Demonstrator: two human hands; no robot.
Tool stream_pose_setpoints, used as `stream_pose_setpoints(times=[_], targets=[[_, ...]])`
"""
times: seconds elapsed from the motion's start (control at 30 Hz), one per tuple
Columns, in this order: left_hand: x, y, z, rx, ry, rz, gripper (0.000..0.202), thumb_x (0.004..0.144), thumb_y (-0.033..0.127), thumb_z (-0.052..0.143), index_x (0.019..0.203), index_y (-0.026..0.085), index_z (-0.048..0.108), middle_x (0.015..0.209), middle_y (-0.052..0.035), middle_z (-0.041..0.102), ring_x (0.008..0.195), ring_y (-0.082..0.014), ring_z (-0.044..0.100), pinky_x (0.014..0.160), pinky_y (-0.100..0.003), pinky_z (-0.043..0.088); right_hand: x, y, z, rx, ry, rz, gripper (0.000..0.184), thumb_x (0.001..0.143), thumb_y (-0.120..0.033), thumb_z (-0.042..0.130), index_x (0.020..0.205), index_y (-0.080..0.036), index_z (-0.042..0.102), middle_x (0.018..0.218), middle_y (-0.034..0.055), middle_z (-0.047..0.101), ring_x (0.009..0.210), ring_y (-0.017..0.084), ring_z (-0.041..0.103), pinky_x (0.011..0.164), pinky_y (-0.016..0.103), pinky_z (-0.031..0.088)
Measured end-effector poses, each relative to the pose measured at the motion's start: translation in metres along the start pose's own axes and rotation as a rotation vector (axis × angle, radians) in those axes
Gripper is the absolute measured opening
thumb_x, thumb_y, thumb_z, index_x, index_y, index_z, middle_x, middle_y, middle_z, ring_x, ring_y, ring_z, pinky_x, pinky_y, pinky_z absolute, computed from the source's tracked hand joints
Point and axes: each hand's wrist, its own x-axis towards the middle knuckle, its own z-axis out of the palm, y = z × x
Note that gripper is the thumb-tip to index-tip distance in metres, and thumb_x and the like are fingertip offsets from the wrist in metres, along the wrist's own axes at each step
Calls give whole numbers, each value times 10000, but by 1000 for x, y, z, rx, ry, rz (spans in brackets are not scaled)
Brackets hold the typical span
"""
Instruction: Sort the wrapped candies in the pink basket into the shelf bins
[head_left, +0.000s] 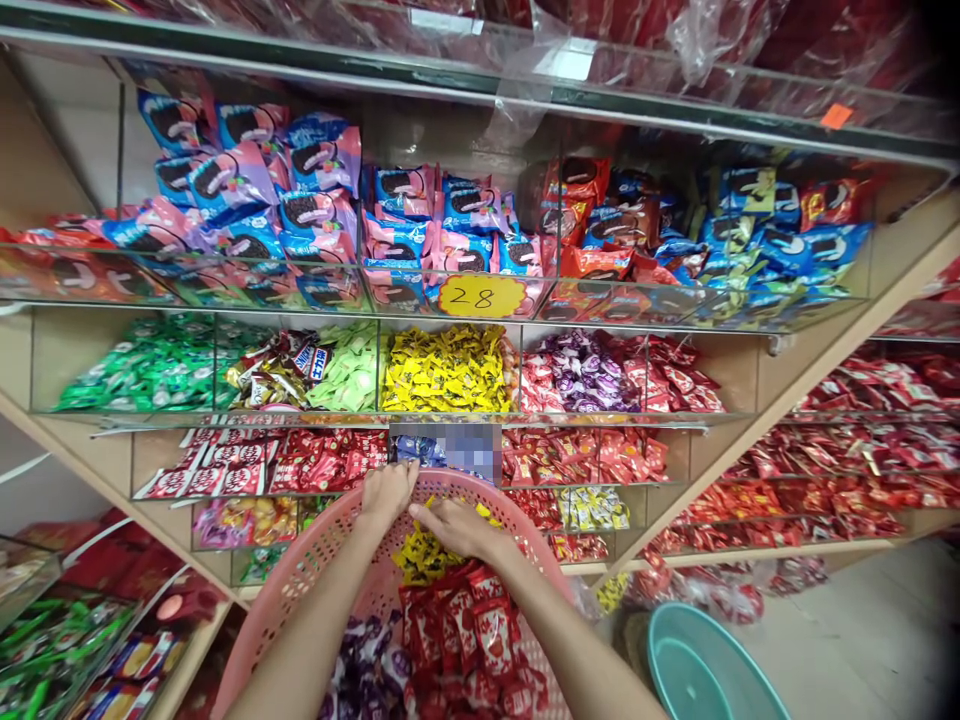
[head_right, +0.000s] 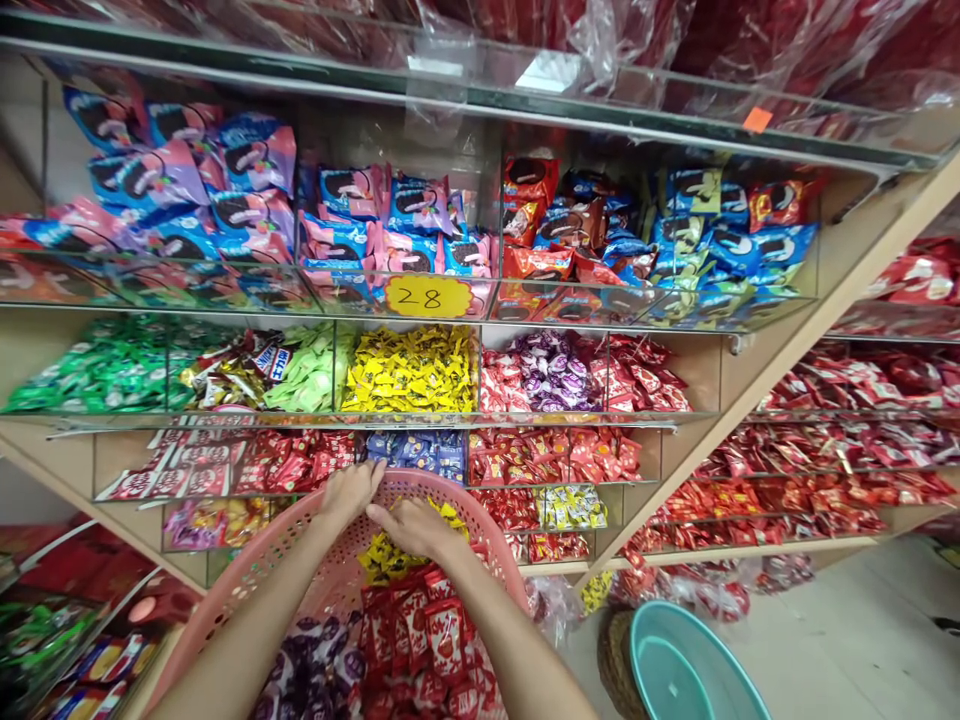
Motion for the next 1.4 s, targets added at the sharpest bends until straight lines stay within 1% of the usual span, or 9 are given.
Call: stream_pose_setpoints(times=[0.27,0.53,0.63,0.77,0.9,1.0,1.07,1.17,1.4], targets=[[-1,-2,3,13,54,53,557,912,447,166,992,142,626,924,-145,679,912,-241,626,851,-363,399,-3,-4,6,-83,-4,83,777,852,-650,71,729,-161,663,802,123,695,827,222,645,721,285,428],[-1,-1,0,-9,11,28,549,911,454,189,1031,143,625,970,-148,673,952,-219,616,875,-339,393,-7,-7,3,-80,47,152,703,861,-638,160,698,-171,660,795,104,684,771,208,639,666,265,418],[-2,-1,-3,0,-5,26,539,913,449,190,1038,149,620,971,-142,673,947,-215,618,863,-332,401,-8,-12,-3,-53,184,75,634,891,-584,194,691,-183,642,769,63,655,726,169,613,655,243,403],[-3,-1,-6,12,-21,56,511,913,444,200,1056,165,603,974,-136,673,934,-213,623,843,-333,413,-11,-23,-23,39,461,-8,489,921,-491,269,740,-188,608,746,20,593,685,121,557,640,208,390],[-2,-2,-2,17,20,43,536,910,451,183,1014,152,615,926,-141,682,898,-250,634,808,-366,430,-17,-32,-57,76,762,-27,360,923,-416,332,815,-183,585,805,31,566,729,119,540,678,208,405],[-1,-2,0,9,29,36,544,910,450,180,1008,149,623,924,-143,682,890,-258,636,794,-373,436,-16,-34,-88,16,870,-11,331,922,-391,336,919,-185,595,963,62,566,828,129,563,729,220,425],[-1,-2,1,6,18,23,551,910,452,182,1027,142,623,932,-155,679,908,-249,631,812,-365,430,-13,-32,-106,-83,847,43,341,918,-402,341,941,-196,612,1090,69,543,852,134,581,724,227,436],[-2,-1,0,-5,-2,5,565,909,459,185,1049,131,622,952,-168,673,936,-239,624,845,-353,416,-7,-27,-124,-232,720,108,380,914,-437,335,931,-203,632,1177,59,522,839,138,607,701,234,442],[-1,-3,2,-7,20,19,555,909,452,193,1014,131,633,930,-167,679,915,-243,633,819,-347,428,2,-26,-134,-412,532,144,471,911,-503,292,883,-195,647,1151,55,579,832,163,632,676,242,441]])
